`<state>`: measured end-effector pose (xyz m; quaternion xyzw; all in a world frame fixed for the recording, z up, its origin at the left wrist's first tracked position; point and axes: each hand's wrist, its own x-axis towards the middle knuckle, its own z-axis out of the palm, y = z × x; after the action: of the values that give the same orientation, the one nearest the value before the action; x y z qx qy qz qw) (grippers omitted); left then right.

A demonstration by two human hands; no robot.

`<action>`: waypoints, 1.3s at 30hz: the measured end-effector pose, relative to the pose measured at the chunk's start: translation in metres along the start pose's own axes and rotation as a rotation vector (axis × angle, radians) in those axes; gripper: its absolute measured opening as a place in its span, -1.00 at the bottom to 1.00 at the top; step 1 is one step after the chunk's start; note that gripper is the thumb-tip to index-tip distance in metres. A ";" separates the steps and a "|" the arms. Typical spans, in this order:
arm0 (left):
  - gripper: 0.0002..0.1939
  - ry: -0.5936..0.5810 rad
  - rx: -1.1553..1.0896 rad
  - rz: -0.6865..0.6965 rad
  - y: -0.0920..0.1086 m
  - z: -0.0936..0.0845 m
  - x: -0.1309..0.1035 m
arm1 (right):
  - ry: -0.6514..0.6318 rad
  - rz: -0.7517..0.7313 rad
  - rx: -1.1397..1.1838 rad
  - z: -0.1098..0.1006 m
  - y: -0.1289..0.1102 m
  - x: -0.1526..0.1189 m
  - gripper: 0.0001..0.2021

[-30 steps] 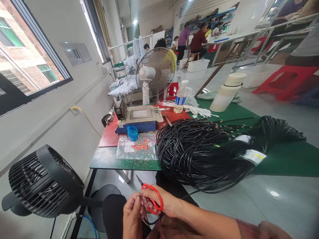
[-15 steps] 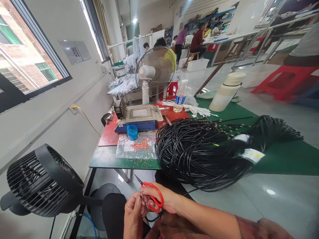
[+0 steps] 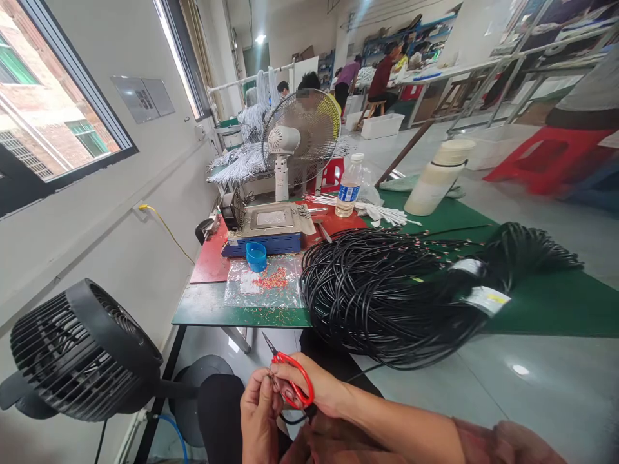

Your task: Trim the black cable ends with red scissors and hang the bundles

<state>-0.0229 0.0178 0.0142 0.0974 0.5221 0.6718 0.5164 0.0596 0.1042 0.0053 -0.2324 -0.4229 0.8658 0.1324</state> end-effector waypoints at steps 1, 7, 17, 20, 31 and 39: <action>-0.80 0.006 -0.004 0.002 -0.001 0.000 0.000 | 0.004 -0.011 -0.004 0.001 -0.001 -0.001 -0.57; -0.78 0.014 0.031 -0.006 -0.003 -0.004 0.000 | -0.002 -0.016 -0.007 -0.003 0.003 0.000 -0.54; -0.77 -0.066 0.115 -0.005 0.002 -0.008 -0.001 | -0.039 0.181 -0.033 -0.006 -0.011 -0.001 -0.66; -0.79 -0.118 0.140 -0.011 0.002 -0.011 -0.001 | -0.049 0.223 -0.049 -0.007 -0.012 -0.003 -0.68; -0.80 -0.132 0.149 -0.012 -0.004 -0.017 0.006 | 0.006 0.074 0.026 -0.006 0.002 -0.004 -0.53; -0.82 -0.063 0.143 0.012 -0.008 -0.020 0.008 | -0.004 0.044 0.025 -0.006 0.002 -0.003 -0.51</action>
<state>-0.0353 0.0115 -0.0041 0.1586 0.5516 0.6325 0.5201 0.0656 0.1054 0.0010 -0.2380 -0.4071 0.8742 0.1154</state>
